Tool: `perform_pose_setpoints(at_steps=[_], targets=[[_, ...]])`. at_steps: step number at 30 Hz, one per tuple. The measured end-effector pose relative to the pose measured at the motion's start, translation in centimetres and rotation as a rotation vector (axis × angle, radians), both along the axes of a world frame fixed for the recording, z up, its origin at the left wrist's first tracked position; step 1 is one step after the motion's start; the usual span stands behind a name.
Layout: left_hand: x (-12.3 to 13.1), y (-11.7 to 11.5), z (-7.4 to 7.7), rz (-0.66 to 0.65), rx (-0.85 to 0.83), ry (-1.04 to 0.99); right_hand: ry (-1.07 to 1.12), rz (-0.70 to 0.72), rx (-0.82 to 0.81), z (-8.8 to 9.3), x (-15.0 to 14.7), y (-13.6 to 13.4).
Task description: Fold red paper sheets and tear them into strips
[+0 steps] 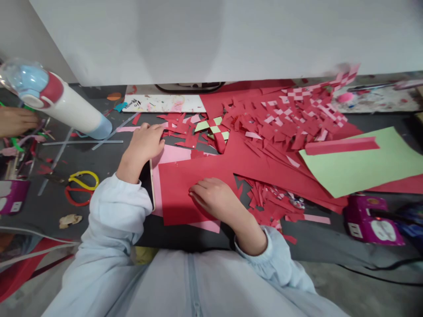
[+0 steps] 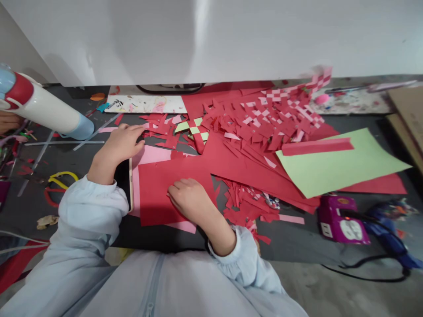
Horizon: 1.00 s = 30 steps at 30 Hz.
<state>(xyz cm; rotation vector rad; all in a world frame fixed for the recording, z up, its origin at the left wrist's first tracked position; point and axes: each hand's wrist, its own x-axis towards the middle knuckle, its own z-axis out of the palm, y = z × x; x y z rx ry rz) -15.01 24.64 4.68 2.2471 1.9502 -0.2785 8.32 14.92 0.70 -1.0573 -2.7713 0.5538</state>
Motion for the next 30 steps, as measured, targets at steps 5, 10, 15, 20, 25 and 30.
perform_pose_setpoints(at_steps=[5, 10, 15, 20, 25, 30], targets=[[0.2, 0.2, -0.5, 0.009, -0.008, 0.014, 0.01, -0.006, -0.004, -0.1, 0.0, 0.0], [0.2, 0.6, -0.6, 0.022, -0.014, 0.028, 0.017, -0.008, -0.008, 0.0, 0.0, 0.1], [0.4, 1.0, -0.7, 0.021, 0.01, 0.049, 0.019, -0.008, -0.004, -0.1, 0.1, 0.1], [0.3, 0.8, 0.1, 0.014, 0.016, 0.047, 0.016, -0.004, 0.004, -0.2, 0.1, 0.1], [-0.2, 0.8, 0.2, 0.01, 0.03, 0.075, 0.013, -0.009, 0.009, -0.3, 0.1, 0.1], [-0.2, 1.3, -1.0, 0.045, 0.113, 0.026, 0.017, -0.014, 0.013, -0.5, 0.1, 0.1]])
